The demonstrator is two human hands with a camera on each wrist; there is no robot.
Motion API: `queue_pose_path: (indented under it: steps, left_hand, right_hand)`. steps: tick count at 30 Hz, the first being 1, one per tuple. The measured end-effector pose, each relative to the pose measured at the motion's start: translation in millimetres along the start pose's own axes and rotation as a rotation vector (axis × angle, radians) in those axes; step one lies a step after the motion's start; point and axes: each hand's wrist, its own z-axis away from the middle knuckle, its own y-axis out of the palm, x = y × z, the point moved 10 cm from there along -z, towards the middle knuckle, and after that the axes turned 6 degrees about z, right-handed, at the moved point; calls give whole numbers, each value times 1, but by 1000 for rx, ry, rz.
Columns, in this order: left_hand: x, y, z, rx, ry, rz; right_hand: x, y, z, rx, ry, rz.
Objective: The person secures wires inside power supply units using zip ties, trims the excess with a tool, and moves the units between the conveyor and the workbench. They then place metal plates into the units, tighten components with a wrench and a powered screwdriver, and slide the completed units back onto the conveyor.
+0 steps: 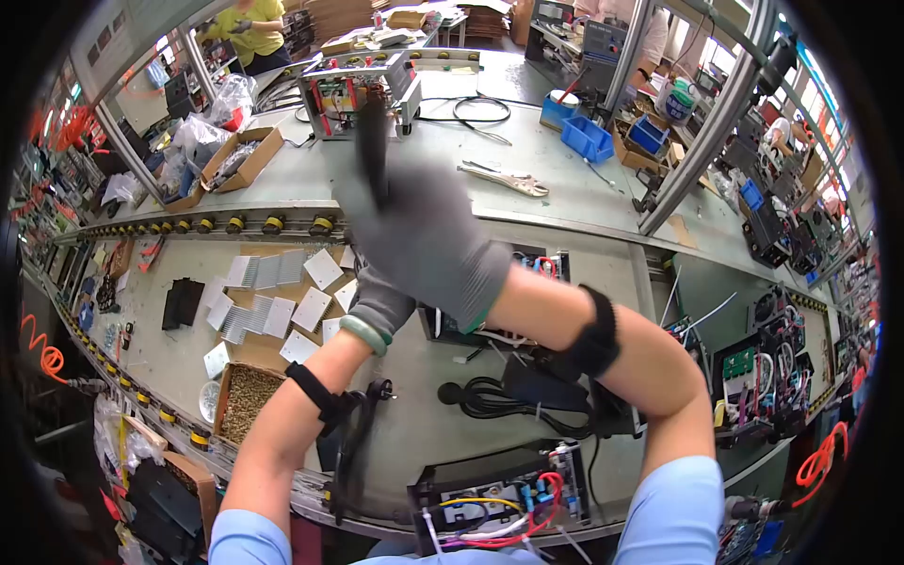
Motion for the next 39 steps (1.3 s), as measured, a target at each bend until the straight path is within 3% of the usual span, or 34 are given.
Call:
queue_pose_path:
  steps: [1,3,4,5,6,7,8,9,10,11,13,15,17,19,20,21,23,25,27,29,30,31,32,33,34,36,37,39]
  left_hand:
    - [7,11,5,51,-34,72]
    - [-2,-16,3,243,-164,95]
    - [-8,-29,5,451,-319,190]
    - [-3,-22,1,263,-114,237]
    - [-5,-25,4,225,81,179]
    - [-10,-52,9,97,166,231]
    - [-20,-86,15,-117,282,320]
    - [-38,-128,18,-195,227,504]
    - [-46,-135,20,-92,78,689]
    - [-70,-131,28,203,-93,872]
    - [-139,-106,57,583,37,1259]
    - [-201,-74,83,987,95,1091]
    - [-238,-34,84,1102,127,822]
    - [-260,22,80,1095,176,693]
    - [-264,52,79,1113,131,610]
    - [-266,85,80,1132,84,525]
    - [-269,139,83,1126,122,421]
    - [-277,155,88,1265,-180,836]
    - [-283,147,95,1312,-163,813]
    - [-268,146,97,1183,-388,812]
    - [-267,130,95,1153,-376,781]
    - [-265,119,96,1165,-376,769]
    - [-267,100,83,1065,-217,794]
    - [-273,76,74,964,-63,817]
    - [-274,48,68,927,-80,760]
    - [-277,14,58,722,100,738]
    - [-279,-2,54,637,155,756]
    - [-294,-42,64,469,443,779]
  right_hand:
    - [33,-45,-14,-218,-254,91]
    - [49,-97,-30,-194,-120,-26]
    - [54,-119,-38,-166,-16,-148]
    - [53,-137,-42,-136,86,-259]
    - [43,-150,-40,-108,193,-355]
    - [16,-136,-23,152,-180,-86]
    - [-26,-139,5,135,28,-193]
    - [-64,-145,35,107,234,-297]
    - [-96,-157,67,74,365,-291]
    - [-126,-169,101,38,492,-293]
    - [-174,-195,160,-41,655,-261]
    - [-198,-213,207,0,654,-88]
    - [-207,-218,241,123,349,366]
    - [-227,-220,283,61,388,243]
    - [-225,-220,295,171,327,541]
    - [-217,-219,307,188,294,622]
    - [-293,-196,388,9,1127,-205]
    - [-225,-219,339,34,476,465]
    - [-222,-201,347,151,471,703]
    - [-212,-205,345,69,439,667]
    - [-211,-209,348,61,451,665]
    - [-222,-217,361,-28,635,344]
    - [-231,-217,377,-117,804,15]
    - [-229,-218,385,-204,891,-120]
    - [-196,-238,370,-256,706,72]
    - [-140,-255,369,-382,407,364]
    - [-116,-256,379,-482,362,427]
    - [-77,-241,414,-511,426,662]
